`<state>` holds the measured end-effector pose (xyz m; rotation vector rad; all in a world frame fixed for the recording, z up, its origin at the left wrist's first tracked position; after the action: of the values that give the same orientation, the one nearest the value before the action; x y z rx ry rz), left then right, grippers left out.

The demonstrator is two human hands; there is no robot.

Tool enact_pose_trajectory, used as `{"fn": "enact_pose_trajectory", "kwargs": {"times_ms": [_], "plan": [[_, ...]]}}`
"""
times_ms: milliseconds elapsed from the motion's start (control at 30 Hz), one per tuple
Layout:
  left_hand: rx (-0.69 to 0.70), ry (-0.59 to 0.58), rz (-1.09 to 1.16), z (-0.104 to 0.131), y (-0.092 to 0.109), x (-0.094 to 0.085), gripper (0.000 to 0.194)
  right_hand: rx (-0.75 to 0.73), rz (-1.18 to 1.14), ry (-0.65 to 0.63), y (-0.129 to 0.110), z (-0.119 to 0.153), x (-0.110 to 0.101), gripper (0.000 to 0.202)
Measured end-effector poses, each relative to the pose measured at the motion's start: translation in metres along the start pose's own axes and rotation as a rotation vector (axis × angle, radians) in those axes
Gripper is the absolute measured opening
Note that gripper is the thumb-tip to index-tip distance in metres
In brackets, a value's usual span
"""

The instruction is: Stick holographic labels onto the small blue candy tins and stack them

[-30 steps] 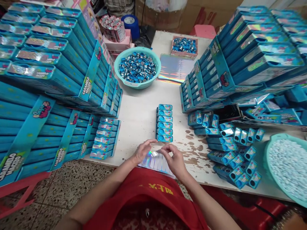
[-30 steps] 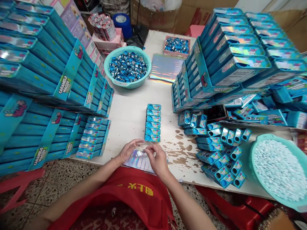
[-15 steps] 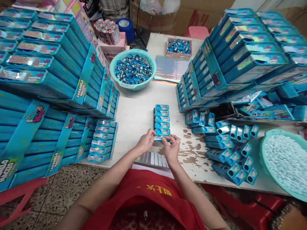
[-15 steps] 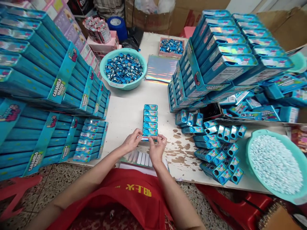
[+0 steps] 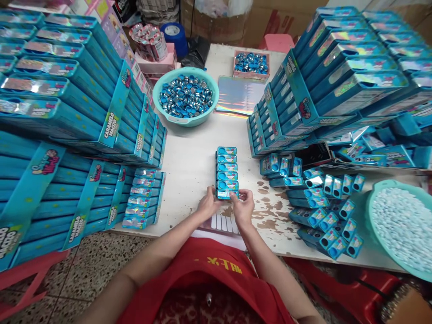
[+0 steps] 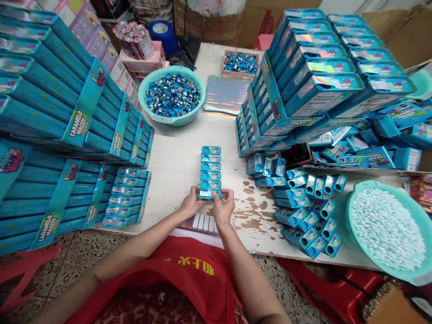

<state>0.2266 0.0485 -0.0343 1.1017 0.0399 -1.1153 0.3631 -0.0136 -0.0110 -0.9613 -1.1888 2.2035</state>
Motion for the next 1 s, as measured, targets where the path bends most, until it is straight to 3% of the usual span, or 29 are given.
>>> {"fn": "enact_pose_trajectory", "kwargs": {"times_ms": [100,200,233,300,400,533,733,1000], "plan": [[0.048,-0.067,-0.192,0.001,-0.011,-0.019,0.028,-0.071,-0.030,-0.013,-0.004,0.008,-0.012,0.032],[0.096,-0.278,-0.244,0.013,-0.034,-0.037,0.031,-0.130,0.011,0.099,0.000,0.030,-0.027,0.032],[0.104,-0.366,-0.228,0.019,-0.042,-0.039,0.033,-0.159,0.062,0.064,0.002,0.038,-0.026,0.030],[0.107,-0.446,-0.165,0.031,-0.055,-0.039,0.033,-0.260,0.203,-0.158,0.009,0.054,-0.014,0.023],[0.096,-0.335,-0.062,0.039,-0.063,-0.034,0.026,-0.467,0.496,-0.466,0.025,0.071,0.013,0.023],[0.051,-0.194,-0.042,0.038,-0.064,-0.024,0.020,-0.618,0.797,-0.601,0.046,0.074,0.035,0.038],[-0.020,-0.145,0.018,0.037,-0.070,-0.020,0.015,-0.735,0.866,-0.658,0.052,0.078,0.034,0.037],[-0.064,-0.105,-0.069,0.039,-0.066,-0.019,0.017,-0.748,0.767,-0.594,0.032,0.080,0.028,0.013]]}}
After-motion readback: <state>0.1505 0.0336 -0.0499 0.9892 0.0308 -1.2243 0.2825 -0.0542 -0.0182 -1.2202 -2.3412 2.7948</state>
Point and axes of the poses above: each hand's wrist, its own z-axis away from the middle knuckle, its own x-axis out of the palm, y = z × x, the point moved 4 cm from there along -z, towards the middle knuckle, and after that the axes turned 8 degrees about x, right-handed, at the moved point
